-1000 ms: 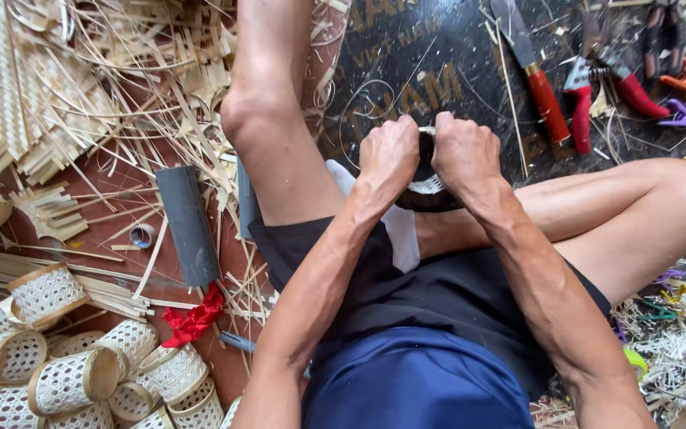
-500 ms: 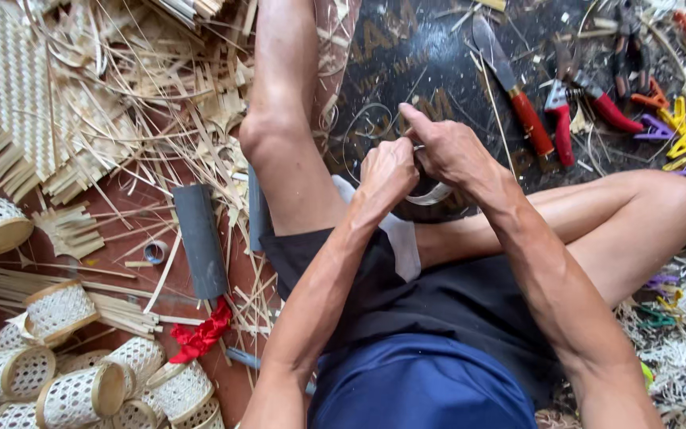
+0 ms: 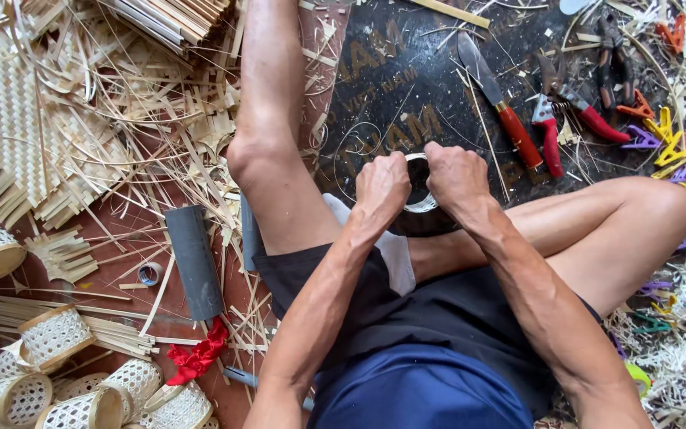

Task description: The person sits on the floor assembling woven bamboo baskets. They fit a woven bamboo cylinder around a rim, press a flat bamboo strip around the top edge, trim strip ends with pliers, insert a round woven base into the bottom, and set finished baskets aside with a pile of completed ones.

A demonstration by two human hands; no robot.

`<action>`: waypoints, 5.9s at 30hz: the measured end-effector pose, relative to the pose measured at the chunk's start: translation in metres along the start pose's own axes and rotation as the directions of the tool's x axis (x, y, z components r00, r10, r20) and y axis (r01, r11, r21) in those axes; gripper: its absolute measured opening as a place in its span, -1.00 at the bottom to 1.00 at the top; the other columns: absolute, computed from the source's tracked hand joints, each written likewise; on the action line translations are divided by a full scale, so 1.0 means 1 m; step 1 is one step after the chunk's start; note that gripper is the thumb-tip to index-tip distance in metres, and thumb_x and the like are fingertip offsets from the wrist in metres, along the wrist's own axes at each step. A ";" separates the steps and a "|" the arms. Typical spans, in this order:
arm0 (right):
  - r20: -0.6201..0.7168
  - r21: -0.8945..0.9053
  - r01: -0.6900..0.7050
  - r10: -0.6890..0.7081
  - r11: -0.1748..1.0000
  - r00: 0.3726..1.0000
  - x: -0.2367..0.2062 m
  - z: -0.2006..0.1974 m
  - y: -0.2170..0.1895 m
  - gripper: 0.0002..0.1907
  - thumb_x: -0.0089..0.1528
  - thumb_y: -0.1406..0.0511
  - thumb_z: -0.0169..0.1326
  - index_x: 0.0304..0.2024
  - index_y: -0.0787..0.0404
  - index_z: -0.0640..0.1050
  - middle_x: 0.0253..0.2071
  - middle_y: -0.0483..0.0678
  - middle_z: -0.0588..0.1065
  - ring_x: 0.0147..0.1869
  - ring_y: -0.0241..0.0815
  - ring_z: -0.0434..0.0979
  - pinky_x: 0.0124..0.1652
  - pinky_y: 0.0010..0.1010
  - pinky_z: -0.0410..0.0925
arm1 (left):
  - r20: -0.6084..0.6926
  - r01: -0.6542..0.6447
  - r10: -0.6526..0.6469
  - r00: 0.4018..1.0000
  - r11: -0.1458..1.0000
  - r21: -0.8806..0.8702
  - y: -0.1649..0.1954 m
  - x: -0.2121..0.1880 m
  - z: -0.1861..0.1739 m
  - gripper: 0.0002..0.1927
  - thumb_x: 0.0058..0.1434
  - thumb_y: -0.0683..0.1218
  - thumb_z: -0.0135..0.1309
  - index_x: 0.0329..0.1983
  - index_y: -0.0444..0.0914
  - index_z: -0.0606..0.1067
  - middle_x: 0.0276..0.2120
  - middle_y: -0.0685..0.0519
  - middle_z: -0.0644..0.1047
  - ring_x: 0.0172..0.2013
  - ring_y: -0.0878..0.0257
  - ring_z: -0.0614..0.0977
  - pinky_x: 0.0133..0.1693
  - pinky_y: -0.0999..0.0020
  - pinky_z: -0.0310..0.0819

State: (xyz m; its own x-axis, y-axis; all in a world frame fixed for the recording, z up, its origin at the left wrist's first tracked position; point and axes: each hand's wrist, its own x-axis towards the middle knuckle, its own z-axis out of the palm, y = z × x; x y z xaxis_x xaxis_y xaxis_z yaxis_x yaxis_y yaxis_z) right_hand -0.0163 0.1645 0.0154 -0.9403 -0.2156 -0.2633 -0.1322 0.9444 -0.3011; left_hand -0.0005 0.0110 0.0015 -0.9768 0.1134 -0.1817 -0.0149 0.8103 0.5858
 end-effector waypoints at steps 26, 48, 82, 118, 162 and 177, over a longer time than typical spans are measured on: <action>0.147 0.971 -0.183 0.220 0.152 0.964 -0.050 0.011 0.053 -0.78 0.22 0.40 0.30 -0.09 0.39 0.65 -0.37 -0.06 0.60 -0.46 -0.38 0.53 -0.44 -0.58 0.40 | 0.324 0.406 -0.254 0.911 0.418 -0.813 -0.027 -0.036 -0.009 -0.66 0.12 -0.20 0.33 -0.05 -0.45 0.62 -0.37 0.01 0.66 -0.44 0.38 0.64 -0.38 0.48 0.60; 0.296 0.946 -0.312 0.166 0.082 0.941 -0.068 0.022 0.082 -0.11 0.15 -0.19 0.09 0.23 0.40 0.45 0.11 0.04 0.57 0.13 -0.24 0.63 0.03 -0.34 0.52 | 0.445 0.472 -0.160 0.881 0.342 -0.812 -0.033 -0.050 0.015 -0.54 0.36 -0.06 0.28 -0.01 -0.56 0.41 -0.11 -0.05 0.52 -0.13 0.30 0.52 -0.14 0.36 0.49; 0.370 0.929 -0.370 0.104 -0.022 0.923 -0.087 0.012 0.075 -0.54 0.27 0.31 0.20 0.18 0.41 0.51 0.01 0.00 0.59 0.00 -0.26 0.62 -0.04 -0.43 0.54 | 0.577 0.589 -0.144 0.804 0.328 -0.738 -0.015 -0.060 0.004 -0.37 0.20 -0.06 0.27 0.32 -0.34 0.43 -0.27 0.09 0.58 -0.29 0.41 0.60 -0.31 0.50 0.57; -0.270 0.534 0.435 -0.342 0.725 0.900 0.004 -0.018 0.011 -0.34 0.17 0.48 0.14 0.33 0.45 0.32 0.20 0.28 0.49 0.26 0.19 0.55 0.18 -0.19 0.42 | -0.231 -0.163 0.167 0.959 0.986 0.035 -0.012 -0.008 -0.019 -0.59 0.04 -0.10 0.17 -0.02 -0.27 0.47 -0.28 -0.18 0.60 -0.23 -0.17 0.65 -0.27 -0.09 0.53; 0.094 -0.161 0.028 -0.013 0.987 0.995 0.014 0.005 0.002 -0.79 0.12 0.40 0.16 -0.19 0.36 0.58 -0.32 0.25 0.60 -0.27 0.15 0.69 -0.41 -0.11 0.51 | -0.033 -0.074 0.090 0.995 0.937 0.342 -0.002 0.025 0.028 -0.93 0.16 -0.21 0.02 -0.38 -0.31 0.51 -0.43 -0.23 0.63 -0.36 -0.15 0.71 -0.37 0.00 0.60; -0.115 0.061 0.241 -0.233 0.969 0.966 -0.003 -0.034 0.028 -0.35 0.10 0.02 0.38 0.08 0.29 0.56 -0.20 0.18 0.58 -0.16 0.18 0.61 -0.28 -0.03 0.42 | -0.189 -0.300 0.313 0.931 0.949 0.094 -0.004 0.008 -0.021 -0.41 -0.25 -0.11 0.31 -0.13 -0.50 0.48 -0.34 -0.31 0.58 -0.37 -0.30 0.63 -0.42 -0.14 0.53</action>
State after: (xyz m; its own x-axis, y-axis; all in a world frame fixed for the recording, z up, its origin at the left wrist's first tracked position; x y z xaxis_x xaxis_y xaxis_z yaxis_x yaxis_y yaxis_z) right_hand -0.0279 0.2000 0.0389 -0.9131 -0.4001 -0.0788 -0.3359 0.8474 -0.4111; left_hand -0.0127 -0.0034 0.0149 -0.9544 0.2498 0.1636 0.2986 0.7893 0.5364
